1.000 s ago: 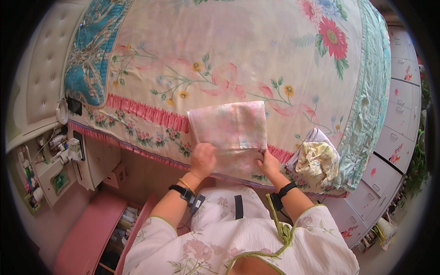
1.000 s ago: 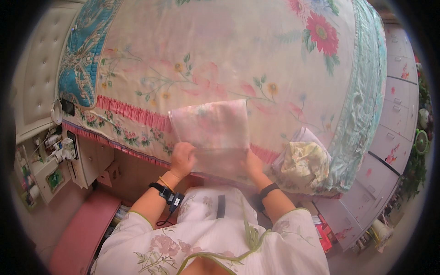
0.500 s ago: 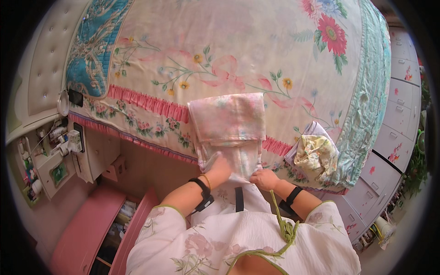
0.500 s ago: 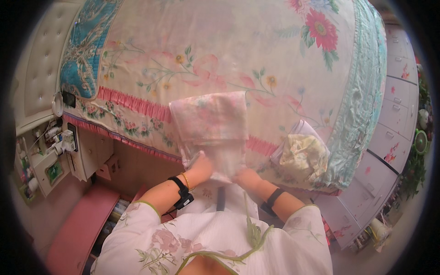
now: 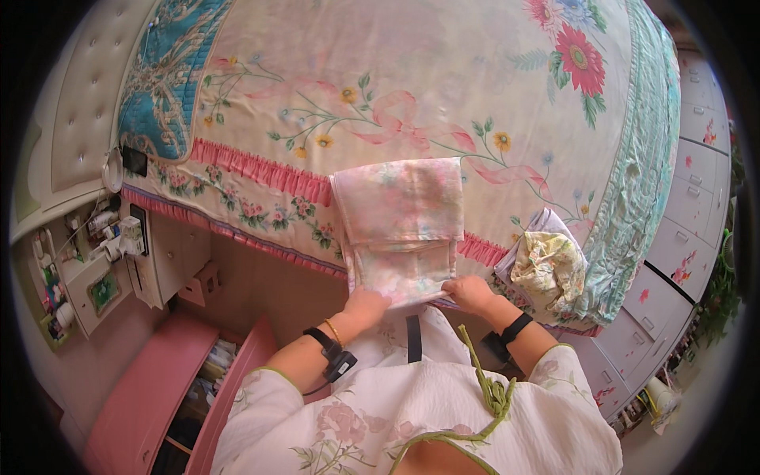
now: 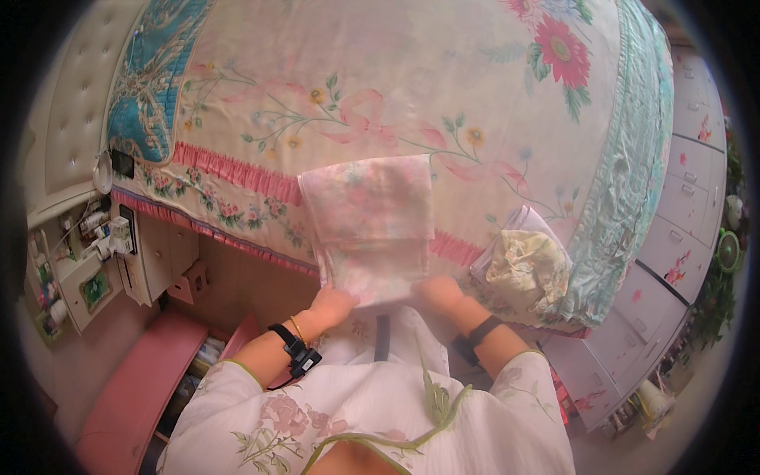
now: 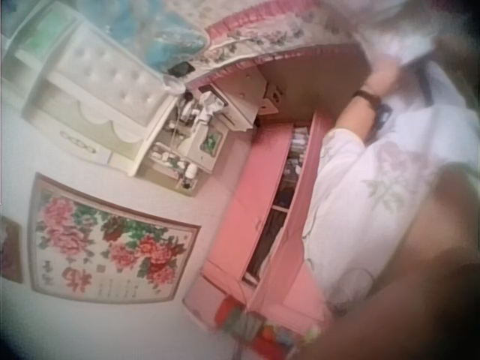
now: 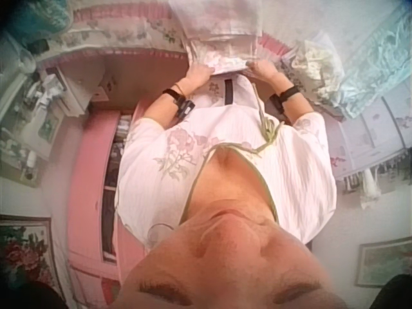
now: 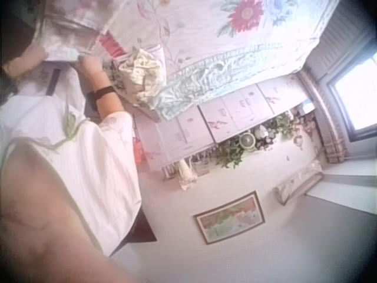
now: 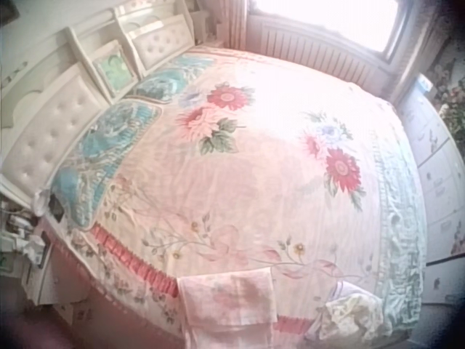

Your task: The person removes a floral top and white shorts from a storage area and folds them one at a time on a floral-patterned bed.

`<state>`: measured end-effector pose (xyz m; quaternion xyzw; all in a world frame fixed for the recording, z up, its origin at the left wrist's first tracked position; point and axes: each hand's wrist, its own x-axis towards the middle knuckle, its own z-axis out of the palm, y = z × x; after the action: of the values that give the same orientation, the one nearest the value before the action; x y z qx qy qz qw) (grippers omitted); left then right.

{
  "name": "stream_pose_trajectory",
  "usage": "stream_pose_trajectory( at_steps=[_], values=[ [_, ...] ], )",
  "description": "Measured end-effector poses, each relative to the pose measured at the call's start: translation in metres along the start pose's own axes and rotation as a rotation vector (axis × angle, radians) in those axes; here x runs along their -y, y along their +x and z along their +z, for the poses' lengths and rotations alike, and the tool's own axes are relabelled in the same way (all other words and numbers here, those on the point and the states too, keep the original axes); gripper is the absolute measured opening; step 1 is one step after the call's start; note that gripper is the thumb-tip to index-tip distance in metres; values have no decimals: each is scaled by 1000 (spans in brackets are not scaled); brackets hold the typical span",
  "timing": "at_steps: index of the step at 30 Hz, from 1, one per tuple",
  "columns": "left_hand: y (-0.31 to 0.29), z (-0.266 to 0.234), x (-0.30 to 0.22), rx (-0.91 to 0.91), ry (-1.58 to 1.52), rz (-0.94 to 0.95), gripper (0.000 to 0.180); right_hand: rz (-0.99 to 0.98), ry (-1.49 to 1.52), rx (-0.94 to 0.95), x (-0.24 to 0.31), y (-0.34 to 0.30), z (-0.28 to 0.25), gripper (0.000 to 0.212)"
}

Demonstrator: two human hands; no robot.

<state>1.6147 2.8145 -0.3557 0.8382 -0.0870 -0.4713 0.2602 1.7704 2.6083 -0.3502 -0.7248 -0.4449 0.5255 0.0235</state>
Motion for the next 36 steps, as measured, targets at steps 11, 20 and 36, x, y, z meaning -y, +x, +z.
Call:
stream_pose_trajectory(
  at_steps=[11,20,36],
  values=[
    [3,-38,-13,-228,-139,123,17,-67,5,-580,3,61,-38,41],
    [26,7,-15,-288,-174,116,21,-244,-443,-550,-9,116,-36,40],
    [61,58,25,-476,-26,74,31,-243,839,-445,-86,108,-274,28]
  ],
)
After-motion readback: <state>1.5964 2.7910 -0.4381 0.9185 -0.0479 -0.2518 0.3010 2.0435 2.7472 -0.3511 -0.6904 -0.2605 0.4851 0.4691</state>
